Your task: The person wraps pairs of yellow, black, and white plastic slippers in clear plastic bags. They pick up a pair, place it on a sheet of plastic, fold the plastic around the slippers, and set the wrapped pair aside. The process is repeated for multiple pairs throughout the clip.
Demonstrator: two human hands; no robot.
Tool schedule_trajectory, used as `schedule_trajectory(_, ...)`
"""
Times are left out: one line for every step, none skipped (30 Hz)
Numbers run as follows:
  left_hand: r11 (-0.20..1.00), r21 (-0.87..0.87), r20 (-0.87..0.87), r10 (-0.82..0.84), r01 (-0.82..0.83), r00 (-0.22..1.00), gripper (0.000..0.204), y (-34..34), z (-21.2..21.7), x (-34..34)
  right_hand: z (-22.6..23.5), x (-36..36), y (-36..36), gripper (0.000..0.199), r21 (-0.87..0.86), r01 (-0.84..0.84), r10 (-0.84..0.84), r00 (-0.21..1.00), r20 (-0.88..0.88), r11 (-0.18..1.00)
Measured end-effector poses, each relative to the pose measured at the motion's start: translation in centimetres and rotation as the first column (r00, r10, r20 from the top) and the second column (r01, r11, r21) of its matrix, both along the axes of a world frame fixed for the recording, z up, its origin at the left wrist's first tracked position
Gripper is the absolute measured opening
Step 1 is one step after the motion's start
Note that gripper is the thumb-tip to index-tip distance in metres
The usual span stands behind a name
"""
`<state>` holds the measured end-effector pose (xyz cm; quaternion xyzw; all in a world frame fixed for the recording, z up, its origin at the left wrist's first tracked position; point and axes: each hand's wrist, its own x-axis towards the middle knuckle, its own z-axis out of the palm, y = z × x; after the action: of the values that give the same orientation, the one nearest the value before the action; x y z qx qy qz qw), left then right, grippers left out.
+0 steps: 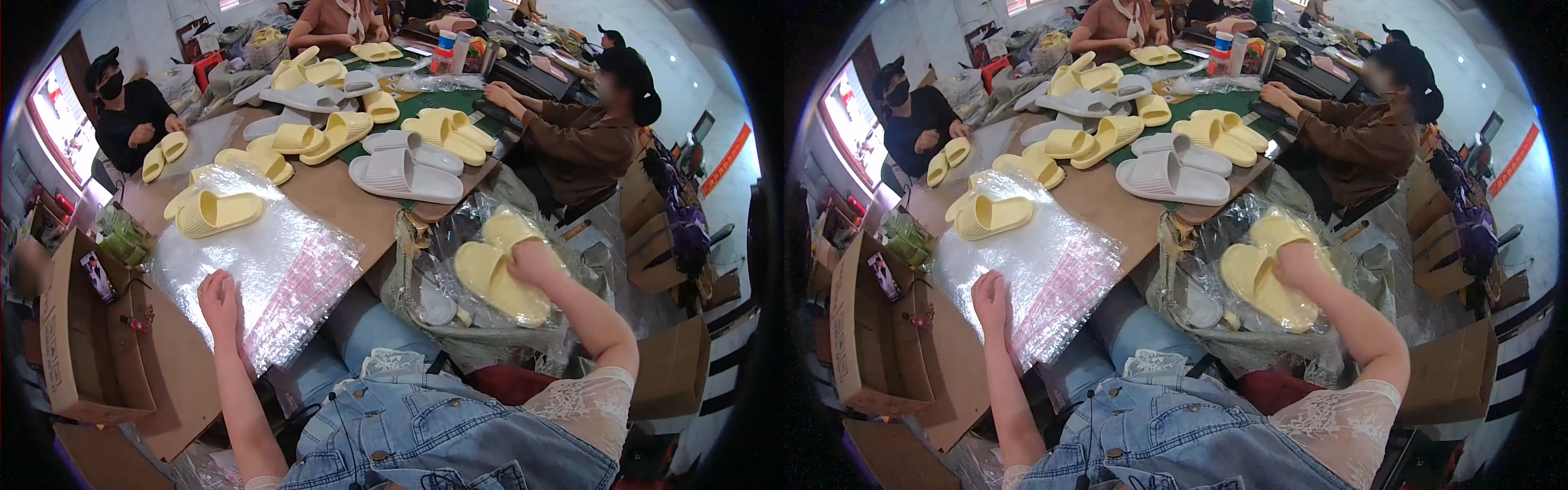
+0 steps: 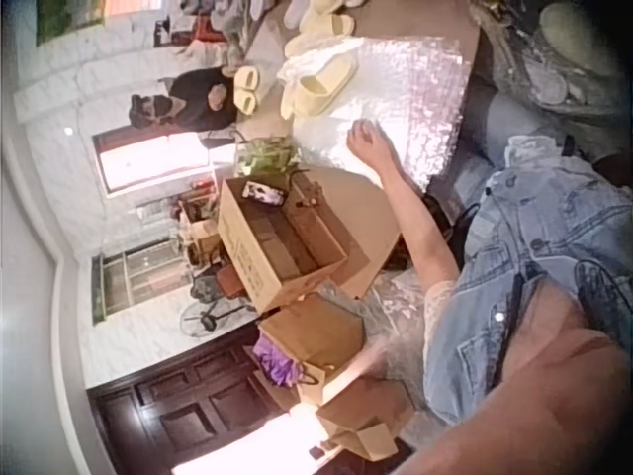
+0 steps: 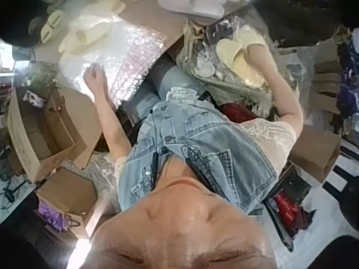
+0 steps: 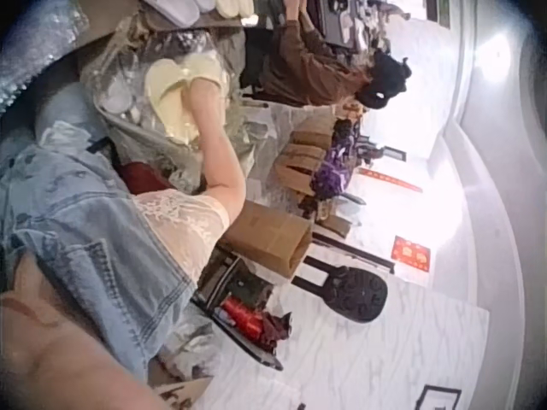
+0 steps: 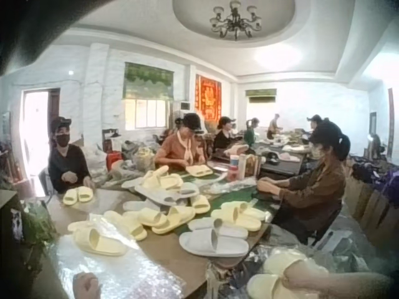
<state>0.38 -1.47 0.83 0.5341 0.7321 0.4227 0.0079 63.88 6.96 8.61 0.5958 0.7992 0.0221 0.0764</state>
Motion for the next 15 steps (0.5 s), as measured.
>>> schedule_trajectory(1.0,0.004,-0.001,0.0,0.0,1.0,0.026,-0.1,0.1,0.1,-1.7,-0.4,-0.1,0.028,-0.001,-0.012,0.012,1.0,-0.028,1.0)
schedule_trajectory(1.0,0.0,0.002,-0.001,0.001,1.0,0.026,0.0,0.0,0.2,-3.3,-0.6,0.0,0.027,-0.002,-0.021,0.021,0.998,-0.057,1.0)
schedule_trajectory(1.0,-0.002,0.005,0.003,-0.003,1.0,0.025,-0.1,-0.2,0.1,-4.8,-0.7,0.7,0.027,0.003,0.017,-0.016,0.996,-0.083,1.0)
schedule_trajectory(1.0,-0.003,0.004,0.005,-0.005,1.0,0.025,-0.1,-0.3,-0.2,-6.3,-0.9,1.5,0.026,0.01,0.057,-0.055,0.992,-0.112,0.998)
schedule_trajectory(1.0,-0.019,-0.063,0.003,-0.004,0.998,0.023,0.0,-0.4,-0.5,-7.7,-0.8,2.2,0.025,0.015,0.098,-0.095,0.985,-0.142,0.995)
schedule_trajectory(1.0,-0.013,-0.061,0.006,-0.007,0.998,0.023,-0.1,-0.3,-0.7,-8.7,-0.8,3.7,0.026,0.061,0.153,-0.139,0.973,-0.186,0.986)
schedule_trajectory(1.0,-0.006,-0.056,0.007,-0.008,0.998,0.023,-0.1,-0.3,-0.6,-9.0,-0.3,5.6,0.027,0.104,0.212,-0.184,0.956,-0.228,0.972)
schedule_trajectory(1.0,-0.004,-0.053,0.007,-0.007,0.999,0.022,-0.2,-0.3,-0.5,-9.6,0.0,7.2,0.028,0.139,0.273,-0.228,0.935,-0.272,0.952)
schedule_trajectory(1.0,0.012,-0.049,0.001,0.0,0.999,0.022,-0.2,-0.2,-0.4,-10.6,0.2,8.7,0.029,0.193,0.286,-0.225,0.931,-0.287,0.939)
schedule_trajectory(1.0,0.028,-0.041,-0.01,0.011,0.999,0.021,-0.1,-0.3,-0.2,-11.7,0.6,9.9,0.029,0.245,0.301,-0.224,0.928,-0.296,0.922)
schedule_trajectory(0.999,0.047,-0.035,-0.011,0.013,0.999,0.02,0.0,-0.2,-0.2,-12.2,0.6,10.7,0.03,0.3,0.309,-0.215,0.927,-0.309,0.903)
schedule_trajectory(0.999,0.043,-0.029,-0.005,0.007,1.0,0.02,-0.2,-0.3,-0.2,-12.0,0.1,10.5,0.029,0.271,0.295,-0.213,0.931,-0.297,0.916)
schedule_trajectory(0.999,0.04,-0.023,0.0,0.0,1.0,0.02,-0.3,-0.3,-0.2,-11.6,-0.3,10.3,0.029,0.241,0.282,-0.21,0.935,-0.285,0.929)
schedule_trajectory(0.999,0.036,-0.018,0.006,-0.006,1.0,0.02,-0.3,-0.3,-0.3,-11.3,-0.6,9.9,0.029,0.21,0.268,-0.206,0.939,-0.274,0.94)
schedule_trajectory(1.0,0.031,-0.014,0.004,-0.003,1.0,0.02,-0.2,-0.2,-0.3,-10.6,-0.8,9.1,0.029,0.161,0.231,-0.187,0.95,-0.249,0.96)
